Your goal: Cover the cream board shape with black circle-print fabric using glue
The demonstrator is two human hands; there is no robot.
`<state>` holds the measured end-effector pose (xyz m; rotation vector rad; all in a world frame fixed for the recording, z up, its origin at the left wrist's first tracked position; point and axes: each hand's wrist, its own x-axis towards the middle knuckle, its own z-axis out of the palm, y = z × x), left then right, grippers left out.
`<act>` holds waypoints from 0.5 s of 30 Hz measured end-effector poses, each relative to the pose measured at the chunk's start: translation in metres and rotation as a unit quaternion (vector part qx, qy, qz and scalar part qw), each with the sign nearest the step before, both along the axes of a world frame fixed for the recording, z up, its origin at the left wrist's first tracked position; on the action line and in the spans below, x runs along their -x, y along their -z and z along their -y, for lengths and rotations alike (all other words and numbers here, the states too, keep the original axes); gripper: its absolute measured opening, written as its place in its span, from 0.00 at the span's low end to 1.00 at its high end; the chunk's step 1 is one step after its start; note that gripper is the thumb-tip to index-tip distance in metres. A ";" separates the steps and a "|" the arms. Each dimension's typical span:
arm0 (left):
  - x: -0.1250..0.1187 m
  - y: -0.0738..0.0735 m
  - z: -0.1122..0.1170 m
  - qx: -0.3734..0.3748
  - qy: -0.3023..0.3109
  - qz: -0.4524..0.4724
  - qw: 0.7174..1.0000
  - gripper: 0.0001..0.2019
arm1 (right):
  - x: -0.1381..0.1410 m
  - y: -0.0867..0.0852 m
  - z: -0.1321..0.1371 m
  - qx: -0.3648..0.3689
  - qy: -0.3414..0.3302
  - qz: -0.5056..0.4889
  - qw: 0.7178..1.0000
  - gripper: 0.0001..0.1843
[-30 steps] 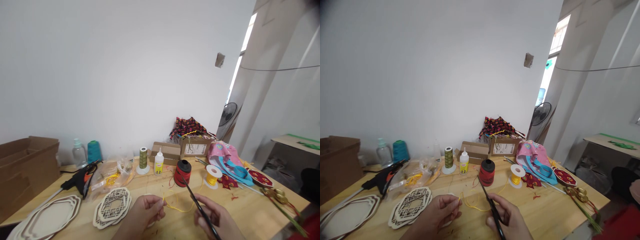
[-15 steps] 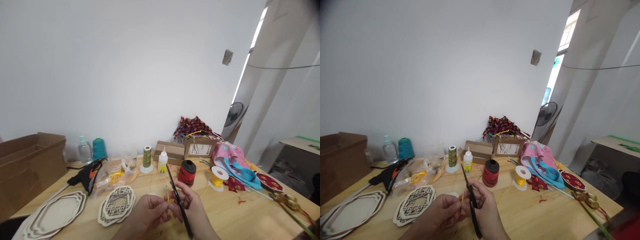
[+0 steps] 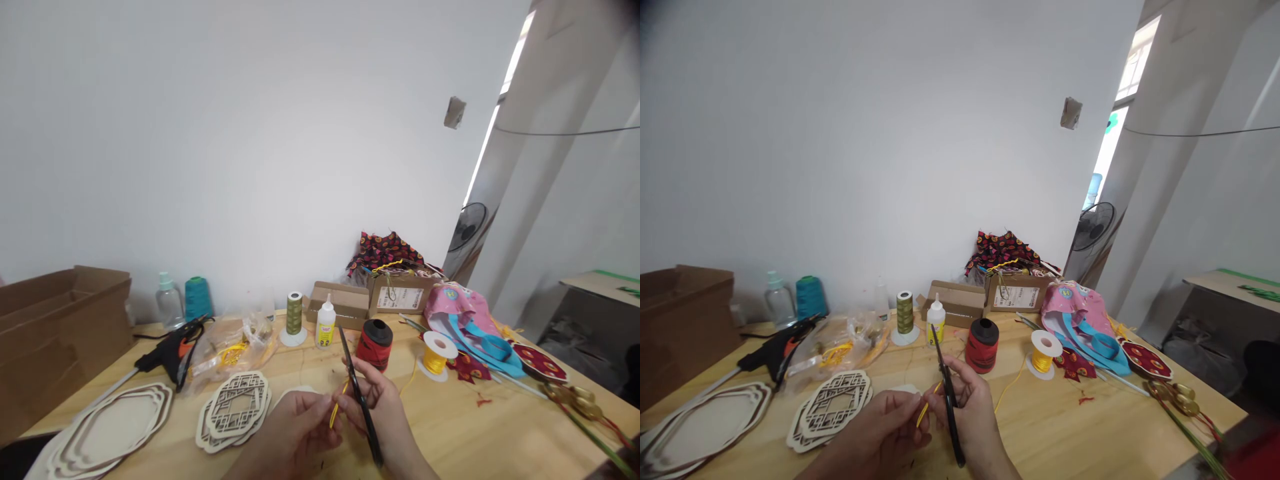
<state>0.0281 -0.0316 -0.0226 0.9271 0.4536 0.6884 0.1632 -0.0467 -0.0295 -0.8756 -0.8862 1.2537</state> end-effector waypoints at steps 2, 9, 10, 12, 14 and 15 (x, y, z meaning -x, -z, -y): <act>0.000 0.001 -0.001 -0.009 -0.010 -0.019 1.000 0.14 | 0.000 0.001 0.000 -0.005 0.014 -0.001 1.000 0.31; -0.001 0.005 -0.007 -0.049 -0.065 -0.132 0.988 0.15 | -0.001 0.010 -0.003 -0.034 0.019 0.003 0.999 0.30; -0.002 0.005 -0.007 -0.050 -0.069 -0.139 0.987 0.15 | -0.001 0.010 -0.003 -0.036 0.018 0.008 0.999 0.29; -0.002 0.004 -0.008 -0.050 -0.078 -0.144 0.985 0.15 | -0.001 0.009 -0.002 -0.037 0.033 0.019 0.999 0.29; -0.002 0.003 -0.009 -0.044 -0.096 -0.140 0.984 0.14 | -0.003 0.003 0.001 -0.030 0.061 0.029 0.997 0.29; -0.002 0.003 -0.009 -0.038 -0.106 -0.135 0.984 0.13 | -0.005 0.000 0.004 -0.027 0.071 0.039 0.996 0.29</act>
